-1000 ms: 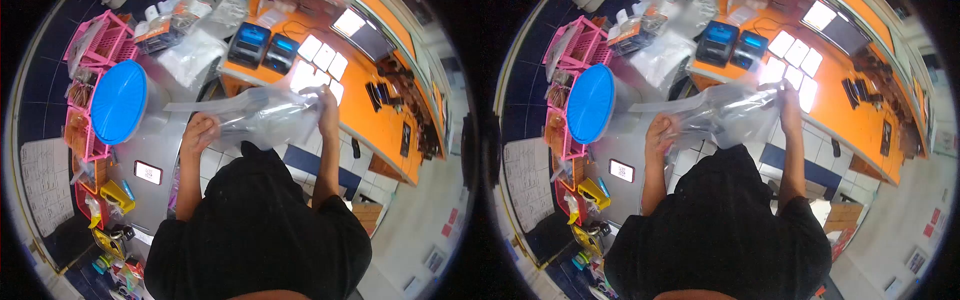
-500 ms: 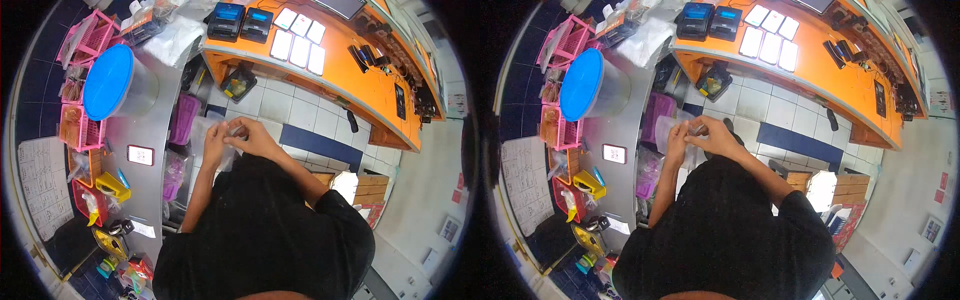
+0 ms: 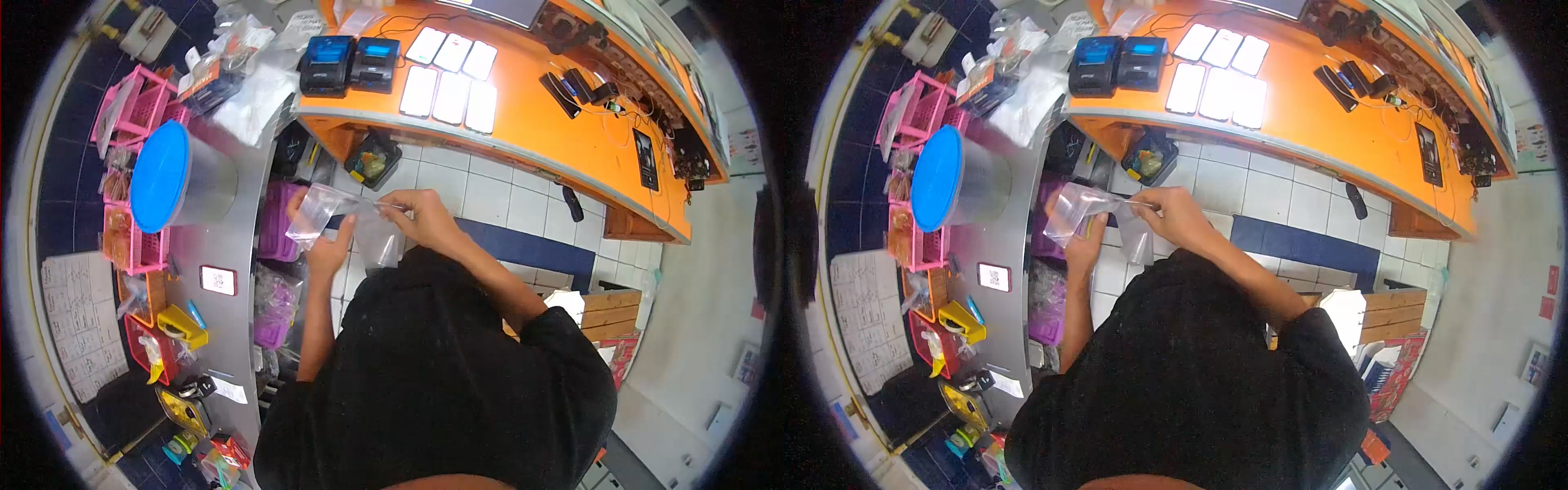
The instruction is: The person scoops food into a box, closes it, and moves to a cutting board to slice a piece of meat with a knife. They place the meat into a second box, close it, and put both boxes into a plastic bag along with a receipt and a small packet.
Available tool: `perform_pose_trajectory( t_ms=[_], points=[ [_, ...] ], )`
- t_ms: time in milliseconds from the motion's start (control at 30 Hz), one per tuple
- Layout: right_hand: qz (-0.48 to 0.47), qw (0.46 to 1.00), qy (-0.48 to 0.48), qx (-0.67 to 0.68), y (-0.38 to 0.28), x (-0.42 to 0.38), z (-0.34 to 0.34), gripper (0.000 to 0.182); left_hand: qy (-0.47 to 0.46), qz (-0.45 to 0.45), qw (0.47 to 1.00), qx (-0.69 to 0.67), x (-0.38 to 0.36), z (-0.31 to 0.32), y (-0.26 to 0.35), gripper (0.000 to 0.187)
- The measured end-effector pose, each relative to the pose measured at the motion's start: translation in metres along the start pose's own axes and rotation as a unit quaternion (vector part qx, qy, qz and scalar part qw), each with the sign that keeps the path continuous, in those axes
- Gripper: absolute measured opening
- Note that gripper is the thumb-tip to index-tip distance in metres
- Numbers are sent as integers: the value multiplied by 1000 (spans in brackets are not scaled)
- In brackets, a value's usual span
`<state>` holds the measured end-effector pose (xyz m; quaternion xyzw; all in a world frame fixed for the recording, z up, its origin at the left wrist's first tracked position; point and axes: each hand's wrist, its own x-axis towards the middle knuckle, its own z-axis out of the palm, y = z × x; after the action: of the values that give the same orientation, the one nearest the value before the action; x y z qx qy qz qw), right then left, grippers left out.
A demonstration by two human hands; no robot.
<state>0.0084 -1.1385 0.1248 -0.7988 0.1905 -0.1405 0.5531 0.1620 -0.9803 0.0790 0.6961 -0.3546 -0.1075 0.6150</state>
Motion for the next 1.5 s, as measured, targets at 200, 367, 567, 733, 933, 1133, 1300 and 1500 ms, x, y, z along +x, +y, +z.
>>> perform_pose_trajectory(
  t_ms=[200, 367, 567, 733, 933, 1133, 1300, 1500],
  points=[
    [-42, 976, -149, 151, 15, 5, -85, 21, -216, -18, 965, -150, 74, 44, 43, 72],
    [-28, 987, -115, 109, 38, 6, -137, 19, -312, -29, 946, -83, 88, 74, 52, 17],
    [-89, 993, -18, -75, 40, 23, -177, 16, -319, -84, 943, 49, 105, 88, 104, 30],
    [-54, 960, -232, 144, 23, 18, -172, 18, -444, -269, 841, -153, 120, 71, 137, 43],
    [10, 826, -453, 337, 32, 20, -160, 21, -459, -233, 842, -161, 128, 64, 100, 38],
    [161, 833, -353, 395, 87, 23, -138, 23, -387, -373, 818, -207, 135, 90, 47, 28],
    [71, 907, -234, 343, 63, 6, -134, 23, -364, -404, 801, -250, 123, 80, 19, 23],
    [110, 914, -233, 312, 71, -2, -130, 23, -357, -345, 846, -194, 115, 99, 30, 23]
  ],
)
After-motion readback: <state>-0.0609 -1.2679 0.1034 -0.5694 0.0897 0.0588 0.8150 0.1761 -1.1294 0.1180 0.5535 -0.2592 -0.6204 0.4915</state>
